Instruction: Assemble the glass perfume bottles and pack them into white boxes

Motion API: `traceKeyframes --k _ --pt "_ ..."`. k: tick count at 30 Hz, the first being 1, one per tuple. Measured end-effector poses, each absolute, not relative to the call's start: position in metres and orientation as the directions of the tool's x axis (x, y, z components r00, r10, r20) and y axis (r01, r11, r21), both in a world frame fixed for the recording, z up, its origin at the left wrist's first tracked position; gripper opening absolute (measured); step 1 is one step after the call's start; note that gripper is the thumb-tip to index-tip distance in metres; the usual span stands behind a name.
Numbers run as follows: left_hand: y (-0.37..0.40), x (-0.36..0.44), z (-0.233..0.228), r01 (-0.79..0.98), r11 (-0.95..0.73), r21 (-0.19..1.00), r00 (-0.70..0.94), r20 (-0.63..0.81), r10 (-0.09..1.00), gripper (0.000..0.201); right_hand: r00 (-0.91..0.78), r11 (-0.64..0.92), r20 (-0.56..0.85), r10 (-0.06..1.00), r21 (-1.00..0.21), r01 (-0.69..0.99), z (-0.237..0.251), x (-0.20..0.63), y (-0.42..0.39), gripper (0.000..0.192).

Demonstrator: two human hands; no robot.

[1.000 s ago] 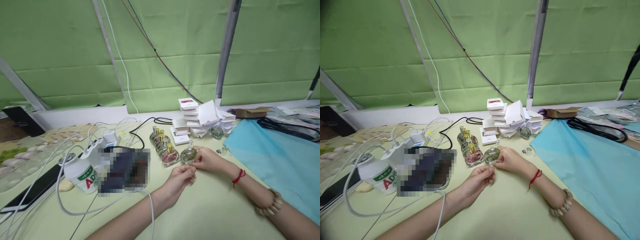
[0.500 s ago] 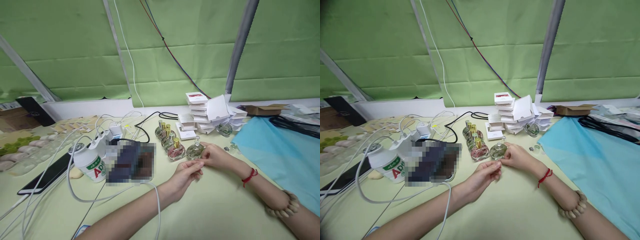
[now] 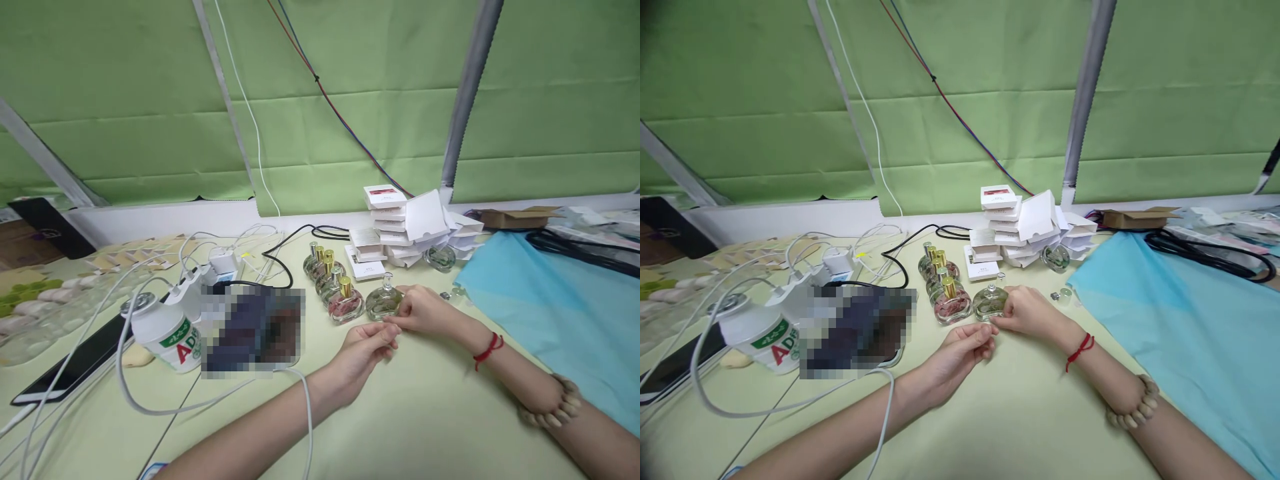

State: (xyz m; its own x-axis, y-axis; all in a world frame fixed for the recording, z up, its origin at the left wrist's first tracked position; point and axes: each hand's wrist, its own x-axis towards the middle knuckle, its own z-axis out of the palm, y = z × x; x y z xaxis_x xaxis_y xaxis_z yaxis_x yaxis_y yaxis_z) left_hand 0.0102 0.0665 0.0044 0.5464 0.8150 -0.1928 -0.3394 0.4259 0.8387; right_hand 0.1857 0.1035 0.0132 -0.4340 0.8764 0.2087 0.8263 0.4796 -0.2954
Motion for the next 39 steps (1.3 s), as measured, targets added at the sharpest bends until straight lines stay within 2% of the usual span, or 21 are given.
traceKeyframes --k 6,11,31,33,36,39 --pt "0.068 0.011 0.006 -0.349 0.419 0.838 0.564 -0.169 0.808 0.022 -0.433 0.493 0.264 0.862 -0.231 0.839 0.014 0.186 0.103 0.047" --pt "0.068 0.011 0.005 -0.376 0.426 0.823 0.534 -0.183 0.826 0.017 -0.435 0.498 0.272 0.858 -0.232 0.836 0.015 0.185 0.102 0.043" --pt "0.068 0.01 0.004 -0.349 0.417 0.839 0.547 -0.178 0.818 0.026 -0.396 0.439 0.225 0.89 -0.196 0.877 0.018 0.184 0.102 0.044" --pt "0.068 0.01 0.003 -0.355 0.42 0.835 0.551 -0.176 0.816 0.027 -0.415 0.461 0.227 0.881 -0.217 0.86 0.02 0.186 0.101 0.043" --pt "0.069 0.009 0.004 -0.383 0.448 0.808 0.538 -0.199 0.819 0.031 -0.451 0.514 0.253 0.856 -0.323 0.795 0.029 0.195 0.101 0.043" --pt "0.069 0.009 0.007 -0.404 0.476 0.781 0.53 -0.224 0.818 0.032 -0.369 0.472 0.305 0.878 -0.429 0.77 0.037 0.211 0.108 0.045"
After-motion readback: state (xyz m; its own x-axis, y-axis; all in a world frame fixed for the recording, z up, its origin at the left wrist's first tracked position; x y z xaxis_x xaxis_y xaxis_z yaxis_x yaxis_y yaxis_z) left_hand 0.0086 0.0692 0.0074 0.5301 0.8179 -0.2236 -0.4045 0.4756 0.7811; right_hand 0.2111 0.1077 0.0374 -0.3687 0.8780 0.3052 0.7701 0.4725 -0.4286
